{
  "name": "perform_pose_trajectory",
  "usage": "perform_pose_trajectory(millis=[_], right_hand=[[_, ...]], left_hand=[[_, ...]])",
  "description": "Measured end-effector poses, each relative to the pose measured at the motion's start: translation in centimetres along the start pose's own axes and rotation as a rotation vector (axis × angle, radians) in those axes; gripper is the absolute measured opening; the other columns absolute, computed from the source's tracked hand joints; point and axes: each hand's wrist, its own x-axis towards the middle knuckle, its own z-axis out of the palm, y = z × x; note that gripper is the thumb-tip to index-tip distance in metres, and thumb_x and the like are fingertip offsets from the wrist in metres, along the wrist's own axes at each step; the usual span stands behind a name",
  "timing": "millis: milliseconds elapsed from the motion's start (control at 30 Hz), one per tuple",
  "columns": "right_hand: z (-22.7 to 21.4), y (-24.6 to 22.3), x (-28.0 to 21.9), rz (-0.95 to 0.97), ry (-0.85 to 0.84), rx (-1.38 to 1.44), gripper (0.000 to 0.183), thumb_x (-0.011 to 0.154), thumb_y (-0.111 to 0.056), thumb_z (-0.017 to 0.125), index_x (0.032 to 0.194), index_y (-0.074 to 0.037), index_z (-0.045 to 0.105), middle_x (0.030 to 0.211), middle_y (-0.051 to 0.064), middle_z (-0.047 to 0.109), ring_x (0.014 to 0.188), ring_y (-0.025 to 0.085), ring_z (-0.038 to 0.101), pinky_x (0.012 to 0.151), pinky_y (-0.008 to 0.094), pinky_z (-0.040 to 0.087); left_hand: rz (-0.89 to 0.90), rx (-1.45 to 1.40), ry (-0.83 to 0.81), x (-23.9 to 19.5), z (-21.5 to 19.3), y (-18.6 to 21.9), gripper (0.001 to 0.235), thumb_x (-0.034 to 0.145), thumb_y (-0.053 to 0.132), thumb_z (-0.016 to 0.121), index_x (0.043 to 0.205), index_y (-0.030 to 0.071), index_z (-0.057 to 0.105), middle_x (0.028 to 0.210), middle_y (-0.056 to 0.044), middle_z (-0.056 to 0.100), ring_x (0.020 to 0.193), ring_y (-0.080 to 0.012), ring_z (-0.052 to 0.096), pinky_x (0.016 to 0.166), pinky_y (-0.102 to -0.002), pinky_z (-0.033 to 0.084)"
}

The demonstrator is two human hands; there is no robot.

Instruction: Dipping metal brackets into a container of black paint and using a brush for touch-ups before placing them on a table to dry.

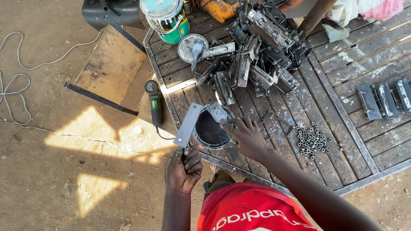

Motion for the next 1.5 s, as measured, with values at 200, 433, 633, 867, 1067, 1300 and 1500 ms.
perform_pose_trajectory(millis=[200,433,633,867,1067,1300,1500], right_hand=[[-2.4,-0.9,-0.7,0.070,-0.120,0.017,0.104,0.084,-0.039,0.080,0.164,-0.029,0.014,0.164,0.010,0.024,0.143,0.036,0.028,0.112,0.064,0.031],[-4.8,-3.2,-2.3,0.117,0.127,0.155,0.060,0.083,-0.041,0.079,0.137,-0.021,0.062,0.141,0.005,0.048,0.125,0.028,0.043,0.110,0.055,0.037],[-7.3,-7.6,-3.2,-0.096,0.442,0.265,0.029,0.088,-0.028,0.080,0.116,-0.022,0.074,0.101,0.001,0.061,0.096,0.023,0.047,0.082,0.035,0.040],[-6.6,-8.6,-1.9,-0.358,0.716,0.014,0.008,0.084,-0.019,0.072,0.077,-0.019,0.071,0.094,0.003,0.051,0.084,0.025,0.048,0.072,0.040,0.039],[-7.5,-8.9,-1.7,-0.360,0.818,-0.021,0.015,0.084,-0.020,0.070,0.071,-0.019,0.062,0.090,0.001,0.049,0.080,0.024,0.049,0.071,0.041,0.037],[-10.5,-8.8,-2.3,-0.297,0.711,-0.047,0.017,0.096,-0.022,0.064,0.081,-0.016,0.066,0.090,0.000,0.045,0.082,0.023,0.046,0.071,0.041,0.035],[-14.0,-9.2,-3.6,-0.311,0.547,-0.028,0.011,0.090,-0.020,0.070,0.093,-0.011,0.066,0.098,0.003,0.046,0.088,0.027,0.046,0.074,0.043,0.036]], left_hand=[[-0.063,-0.094,0.009,0.5,0.0,-0.7,0.014,0.093,0.006,0.048,0.080,0.011,0.049,0.065,0.007,0.031,0.047,-0.0035,0.024,0.041,-0.018,0.020],[0.144,0.131,0.122,1.3,-0.5,-2.8,0.012,0.097,0.013,0.052,0.086,0.009,0.054,0.067,0.006,0.033,0.048,-0.0038,0.026,0.042,-0.020,0.019],[0.392,0.727,0.557,0.4,4.1,-5.5,0.022,0.103,0.012,0.044,0.101,0.006,0.066,0.068,0.000,0.044,0.055,-0.0106,0.038,0.046,-0.026,0.027],[0.434,0.904,0.500,0.9,4.1,-6.5,0.024,0.109,0.020,0.040,0.104,0.002,0.056,0.069,0.003,0.040,0.051,-0.0066,0.038,0.046,-0.022,0.031],[0.462,0.957,0.499,0.5,6.0,-6.9,0.023,0.108,0.020,0.039,0.102,0.005,0.055,0.067,0.005,0.039,0.053,-0.0041,0.040,0.047,-0.018,0.029],[0.546,1.524,0.490,-2.2,7.5,-4.9,0.031,0.107,0.023,0.049,0.088,0.005,0.066,0.063,-0.006,0.049,0.056,-0.0132,0.044,0.053,-0.031,0.034],[0.746,2.170,0.343,-4.9,11.0,-3.4,0.022,0.097,0.032,0.071,0.104,0.012,0.072,0.091,-0.013,0.066,0.089,-0.0357,0.070,0.071,-0.048,0.056]])
